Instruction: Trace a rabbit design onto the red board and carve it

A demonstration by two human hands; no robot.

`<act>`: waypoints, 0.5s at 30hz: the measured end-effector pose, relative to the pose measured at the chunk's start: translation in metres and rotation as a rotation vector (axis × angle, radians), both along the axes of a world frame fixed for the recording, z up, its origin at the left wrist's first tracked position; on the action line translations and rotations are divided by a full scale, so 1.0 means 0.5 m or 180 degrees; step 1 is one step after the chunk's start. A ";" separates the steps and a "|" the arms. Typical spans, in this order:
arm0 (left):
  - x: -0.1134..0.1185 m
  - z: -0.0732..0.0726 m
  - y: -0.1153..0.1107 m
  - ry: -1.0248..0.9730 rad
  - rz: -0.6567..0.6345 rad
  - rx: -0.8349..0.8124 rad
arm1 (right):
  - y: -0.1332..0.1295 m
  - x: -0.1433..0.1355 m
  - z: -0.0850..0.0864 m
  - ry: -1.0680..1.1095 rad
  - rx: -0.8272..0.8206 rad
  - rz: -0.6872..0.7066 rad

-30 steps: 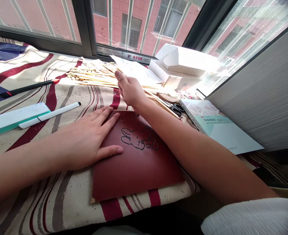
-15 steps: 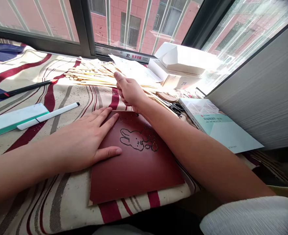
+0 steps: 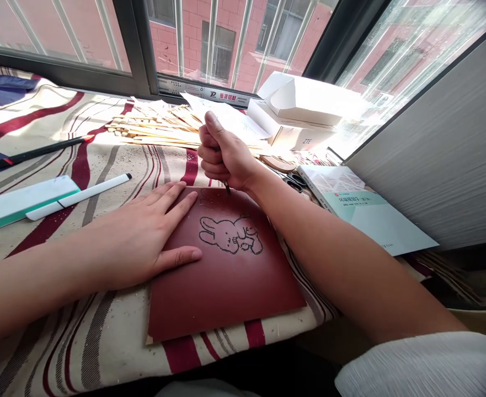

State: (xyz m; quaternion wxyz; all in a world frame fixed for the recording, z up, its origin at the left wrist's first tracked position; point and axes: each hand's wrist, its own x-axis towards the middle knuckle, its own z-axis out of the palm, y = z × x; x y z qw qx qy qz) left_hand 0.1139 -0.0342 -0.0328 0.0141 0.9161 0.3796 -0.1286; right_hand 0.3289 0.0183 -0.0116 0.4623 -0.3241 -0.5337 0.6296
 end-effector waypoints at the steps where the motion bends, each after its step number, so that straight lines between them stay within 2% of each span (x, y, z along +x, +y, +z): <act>1: 0.000 0.001 0.000 0.0001 0.0001 -0.0007 | 0.002 -0.001 0.000 0.0033 -0.0027 -0.0008; 5: -0.003 0.003 -0.001 -0.0020 -0.0005 0.0002 | 0.015 -0.008 -0.005 -0.0022 -0.0127 -0.0301; 9: -0.008 -0.004 0.001 -0.0056 -0.0031 0.0008 | 0.041 -0.010 -0.015 -0.0529 -0.0181 -0.1275; 11: -0.012 -0.010 0.003 -0.0196 -0.0053 0.0012 | 0.053 -0.006 -0.017 -0.0769 -0.0086 -0.1614; 13: -0.016 -0.016 0.006 -0.0416 -0.0052 0.0033 | 0.059 0.001 -0.017 -0.0887 -0.0075 -0.1713; 15: -0.017 -0.018 0.008 -0.0535 -0.0038 0.0012 | 0.054 0.005 -0.014 -0.0929 -0.0174 -0.1446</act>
